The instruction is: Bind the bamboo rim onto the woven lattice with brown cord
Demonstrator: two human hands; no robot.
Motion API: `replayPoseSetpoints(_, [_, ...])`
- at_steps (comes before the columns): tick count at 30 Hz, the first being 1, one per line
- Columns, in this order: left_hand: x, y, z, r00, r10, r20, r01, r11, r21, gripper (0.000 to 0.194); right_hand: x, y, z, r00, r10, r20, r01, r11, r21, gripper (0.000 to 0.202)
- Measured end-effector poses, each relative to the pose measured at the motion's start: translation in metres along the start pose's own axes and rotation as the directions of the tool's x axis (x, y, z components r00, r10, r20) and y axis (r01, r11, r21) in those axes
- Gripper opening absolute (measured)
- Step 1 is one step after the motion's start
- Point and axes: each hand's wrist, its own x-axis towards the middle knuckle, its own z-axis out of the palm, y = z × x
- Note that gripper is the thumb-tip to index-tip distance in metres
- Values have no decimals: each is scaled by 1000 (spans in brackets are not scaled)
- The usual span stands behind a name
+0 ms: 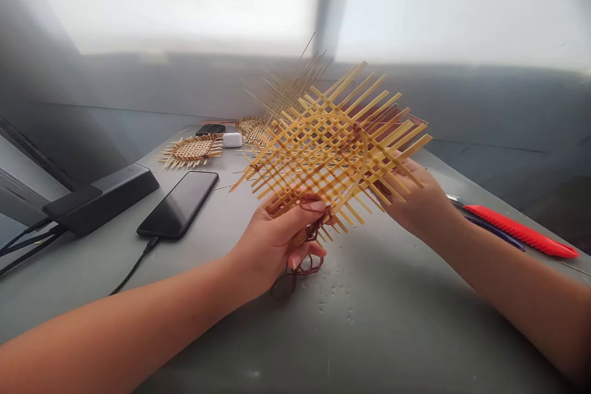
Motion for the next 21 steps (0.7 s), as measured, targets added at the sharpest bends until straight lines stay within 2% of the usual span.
replayPoseSetpoints(4, [1, 0, 0, 1000, -1, 4, 1, 1000, 6, 14, -3, -12, 5, 995, 85, -49, -67, 955, 289, 26])
replayPoseSetpoints(7, [2, 0, 1, 1000, -8, -20, 8, 1000, 17, 13, -10, -15, 8, 989, 138, 55, -149, 944, 293, 39])
replayPoseSetpoints(9, [1, 0, 2, 1000, -3, -28, 4, 1000, 21, 12, -13, -12, 10, 984, 133, 116, -154, 968, 198, 43])
replayPoseSetpoints(12, [0, 0, 4, 1000, 13, -25, -12, 1000, 18, 11, -16, -7, 10, 986, -7, 164, 16, 998, -58, 50])
replayPoseSetpoints(14, [-1, 0, 4, 999, 21, -27, -20, 1000, 24, 11, -17, -3, 9, 965, -85, 248, 155, 948, -278, 48])
replayPoseSetpoints(16, [-1, 0, 4, 999, 22, -31, -21, 999, 35, 12, -17, 0, 6, 944, -74, 323, 218, 874, -435, 42])
replayPoseSetpoints(18, [-1, 0, 4, 999, 23, -30, -22, 999, 40, 12, -16, 1, 4, 961, -57, 272, 177, 880, -440, 42])
replayPoseSetpoints(21, [0, 0, 5, 999, 25, -26, -24, 999, 28, 13, -10, 1, 3, 999, -12, 48, 21, 981, -192, 46])
